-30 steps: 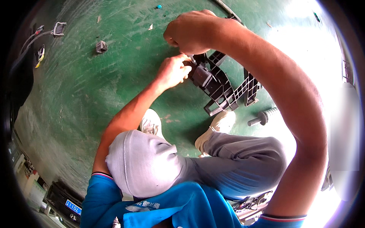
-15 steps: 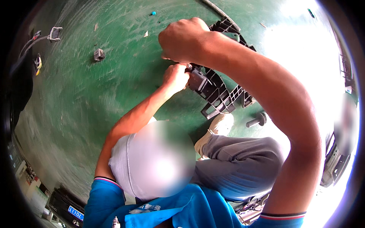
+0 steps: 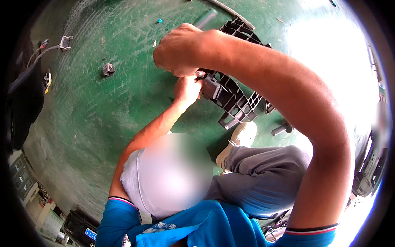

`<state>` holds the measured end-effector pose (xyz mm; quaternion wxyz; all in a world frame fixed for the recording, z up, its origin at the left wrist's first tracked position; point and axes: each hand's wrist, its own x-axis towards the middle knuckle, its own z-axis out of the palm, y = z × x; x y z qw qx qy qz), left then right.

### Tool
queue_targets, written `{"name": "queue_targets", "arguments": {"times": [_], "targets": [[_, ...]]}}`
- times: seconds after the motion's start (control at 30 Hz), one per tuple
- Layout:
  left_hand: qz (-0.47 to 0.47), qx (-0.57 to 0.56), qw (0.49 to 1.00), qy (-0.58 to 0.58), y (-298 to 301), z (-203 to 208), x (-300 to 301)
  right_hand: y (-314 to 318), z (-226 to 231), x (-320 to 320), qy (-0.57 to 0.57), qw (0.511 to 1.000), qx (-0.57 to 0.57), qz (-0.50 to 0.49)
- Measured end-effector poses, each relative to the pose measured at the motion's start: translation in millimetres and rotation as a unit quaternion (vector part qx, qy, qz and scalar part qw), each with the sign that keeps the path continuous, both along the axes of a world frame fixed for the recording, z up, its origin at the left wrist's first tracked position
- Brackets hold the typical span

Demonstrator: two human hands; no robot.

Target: The person kneels on the floor and uses a screwdriver to remove screws from a black plastic car grille component. They then position the grille against the front bumper of a vehicle and use the screwdriver to fasten it in place.

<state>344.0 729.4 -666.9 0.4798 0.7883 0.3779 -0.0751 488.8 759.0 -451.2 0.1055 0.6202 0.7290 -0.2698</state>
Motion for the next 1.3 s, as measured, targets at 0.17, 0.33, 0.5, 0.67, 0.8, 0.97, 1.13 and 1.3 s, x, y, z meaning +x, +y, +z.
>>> {"name": "queue_targets", "arguments": {"times": [0.17, 0.33, 0.5, 0.67, 0.8, 0.97, 1.13, 1.3], "targets": [[0.025, -0.043, 0.998, -0.036, -0.7, 17.9, 3.1, 0.5, -2.8, 2.4, -0.056, 0.998, -0.005, -0.025], [0.018, -0.065, 0.998, -0.012, 1.9, 23.3, 4.0, -4.7, 6.7, 5.6, 0.015, 0.999, -0.02, 0.023], [0.028, -0.014, 0.998, -0.046, -3.1, 12.7, 1.2, -9.5, 25.4, 17.8, 0.037, 0.999, 0.002, 0.018], [0.029, 0.062, 0.992, -0.109, -7.7, 13.7, -5.4, -34.8, 49.2, 60.4, 0.184, 0.966, 0.182, -0.025], [0.116, 0.023, 0.968, -0.222, 7.7, 16.1, -36.2, -69.1, 69.0, 85.9, 0.268, 0.938, 0.158, -0.151], [-0.063, 0.178, 0.981, -0.048, 19.9, -2.6, -107.0, -134.9, 49.8, 123.1, 0.31, 0.875, 0.123, -0.352], [-0.027, 0.175, 0.966, -0.186, -8.9, 37.3, -83.9, -201.2, -9.9, 145.0, 0.459, 0.645, 0.145, -0.593], [-0.045, 0.127, 0.96, -0.247, -23.6, 43.7, -38.2, -233.1, -64.6, 133.4, 0.538, 0.49, 0.184, -0.661]]}}
